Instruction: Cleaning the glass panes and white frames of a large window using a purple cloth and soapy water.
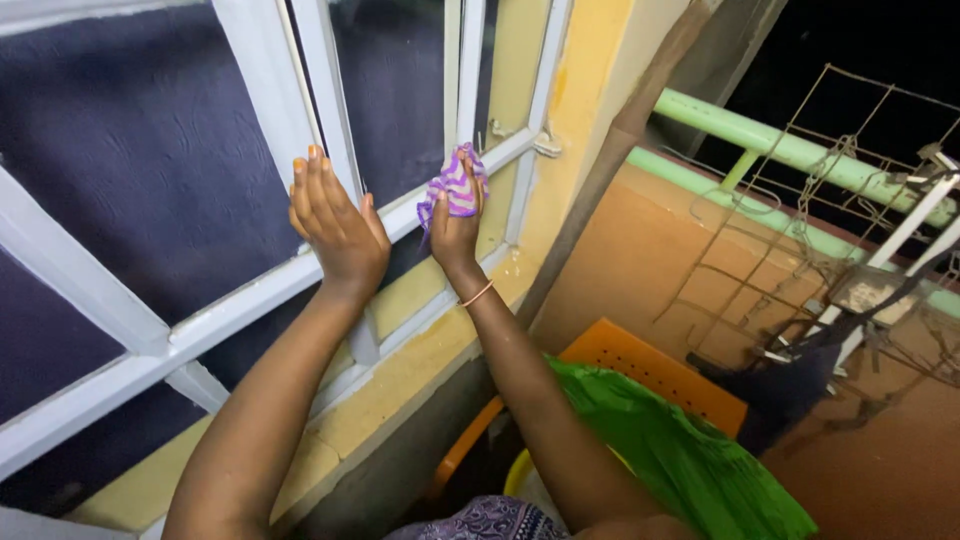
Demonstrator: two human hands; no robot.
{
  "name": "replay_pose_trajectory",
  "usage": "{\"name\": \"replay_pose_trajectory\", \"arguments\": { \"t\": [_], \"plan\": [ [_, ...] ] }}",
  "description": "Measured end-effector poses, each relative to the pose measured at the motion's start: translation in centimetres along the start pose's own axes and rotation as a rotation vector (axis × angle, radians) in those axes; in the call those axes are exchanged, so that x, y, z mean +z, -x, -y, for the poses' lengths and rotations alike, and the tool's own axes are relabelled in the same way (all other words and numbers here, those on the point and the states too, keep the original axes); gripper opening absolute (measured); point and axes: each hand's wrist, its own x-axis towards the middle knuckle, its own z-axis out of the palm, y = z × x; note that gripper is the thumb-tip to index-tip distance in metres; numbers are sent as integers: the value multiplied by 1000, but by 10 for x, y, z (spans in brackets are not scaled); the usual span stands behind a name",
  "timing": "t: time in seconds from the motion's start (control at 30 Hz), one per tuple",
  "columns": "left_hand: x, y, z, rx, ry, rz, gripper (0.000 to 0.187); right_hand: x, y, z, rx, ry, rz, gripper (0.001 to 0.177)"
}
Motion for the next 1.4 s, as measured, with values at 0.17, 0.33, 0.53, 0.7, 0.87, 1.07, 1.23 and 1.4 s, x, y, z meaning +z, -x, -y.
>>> {"name": "replay_pose_trajectory", "arguments": {
  "t": [0.17, 0.33, 0.53, 0.7, 0.87, 1.07, 1.23, 1.4],
  "plan": [
    [-1, 0, 0, -9, 15, 30, 76, -3, 10, 13, 38, -38, -22, 43],
    [-2, 0, -2, 12, 35, 8, 75, 1, 14, 16, 166, -210, -66, 43],
    [-1, 0, -2, 9, 8, -15, 74, 7, 21, 8, 163, -146, -95, 44],
    [0, -4, 0, -3, -18, -1, 73, 11, 22, 3, 217, -144, -90, 45],
    [-1, 4, 1, 13, 15, 11, 73, 6, 73, -1, 527, -507, -83, 41],
    [-1, 4, -1, -7, 25, 11, 74, 6, 179, 13, 543, -552, -36, 47],
    [-2, 5, 2, 9, 1, 17, 72, 3, 218, 34, 815, -1028, -77, 34],
    [-1, 8, 0, 2, 6, 39, 71, -1, 262, -16, 1173, -1187, -239, 27]
  ]
}}
